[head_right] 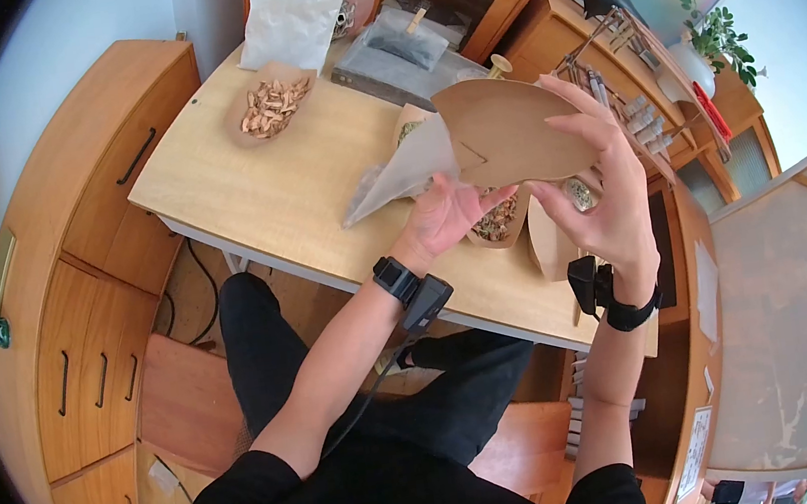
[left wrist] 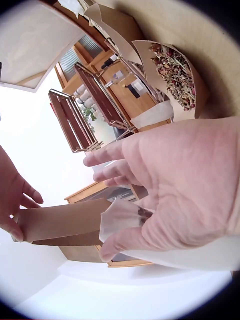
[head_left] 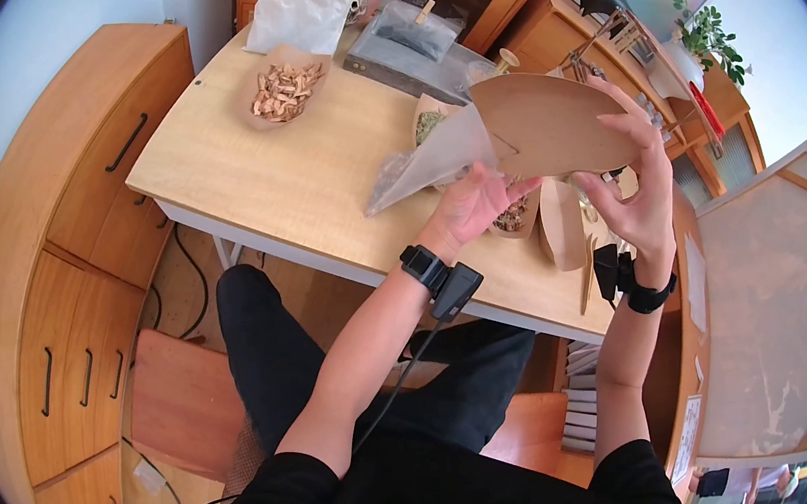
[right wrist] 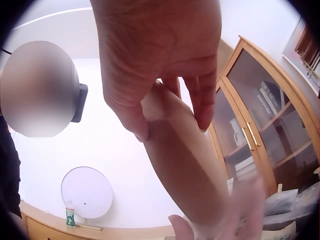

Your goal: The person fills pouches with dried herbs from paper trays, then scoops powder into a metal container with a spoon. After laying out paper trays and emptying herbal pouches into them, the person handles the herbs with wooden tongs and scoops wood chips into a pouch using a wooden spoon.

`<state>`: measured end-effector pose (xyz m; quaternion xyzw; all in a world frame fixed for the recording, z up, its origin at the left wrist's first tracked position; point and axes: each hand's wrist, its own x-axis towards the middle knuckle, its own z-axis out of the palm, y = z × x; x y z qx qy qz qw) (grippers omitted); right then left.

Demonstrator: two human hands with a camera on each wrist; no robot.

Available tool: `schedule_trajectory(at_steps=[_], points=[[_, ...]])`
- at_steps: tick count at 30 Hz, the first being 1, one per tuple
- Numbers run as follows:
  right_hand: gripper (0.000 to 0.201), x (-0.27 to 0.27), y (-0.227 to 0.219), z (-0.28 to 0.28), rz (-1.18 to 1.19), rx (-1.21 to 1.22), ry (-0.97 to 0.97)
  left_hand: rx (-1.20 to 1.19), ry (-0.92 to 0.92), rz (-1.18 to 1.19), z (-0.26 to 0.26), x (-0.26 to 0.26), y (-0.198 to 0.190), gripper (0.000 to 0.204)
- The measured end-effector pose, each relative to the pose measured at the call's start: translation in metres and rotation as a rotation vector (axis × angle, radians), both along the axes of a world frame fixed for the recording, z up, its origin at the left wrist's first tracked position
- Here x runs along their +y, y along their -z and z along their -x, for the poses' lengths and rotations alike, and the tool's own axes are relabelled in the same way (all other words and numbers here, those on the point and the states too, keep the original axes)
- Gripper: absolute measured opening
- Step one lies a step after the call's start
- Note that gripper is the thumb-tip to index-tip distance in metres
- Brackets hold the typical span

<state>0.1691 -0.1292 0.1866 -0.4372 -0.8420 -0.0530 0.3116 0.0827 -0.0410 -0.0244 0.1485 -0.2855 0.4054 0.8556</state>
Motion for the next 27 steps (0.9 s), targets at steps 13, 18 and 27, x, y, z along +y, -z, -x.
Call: schedule_trajectory(at_steps=[13, 18, 27], points=[[0.055, -0.008, 0.004, 0.025, -0.161, -0.194, -0.044, 0.047, -0.022, -0.015, 0.002, -0.003, -0.001, 0.071], [0.055, -0.008, 0.008, 0.024, -0.190, -0.148, -0.037, 0.055, -0.020, 0.008, 0.000, -0.001, 0.004, 0.072], [0.056, -0.011, 0.012, 0.016, -0.230, -0.163, 0.005, 0.076, -0.012, -0.022, 0.004, -0.001, -0.001, 0.074]])
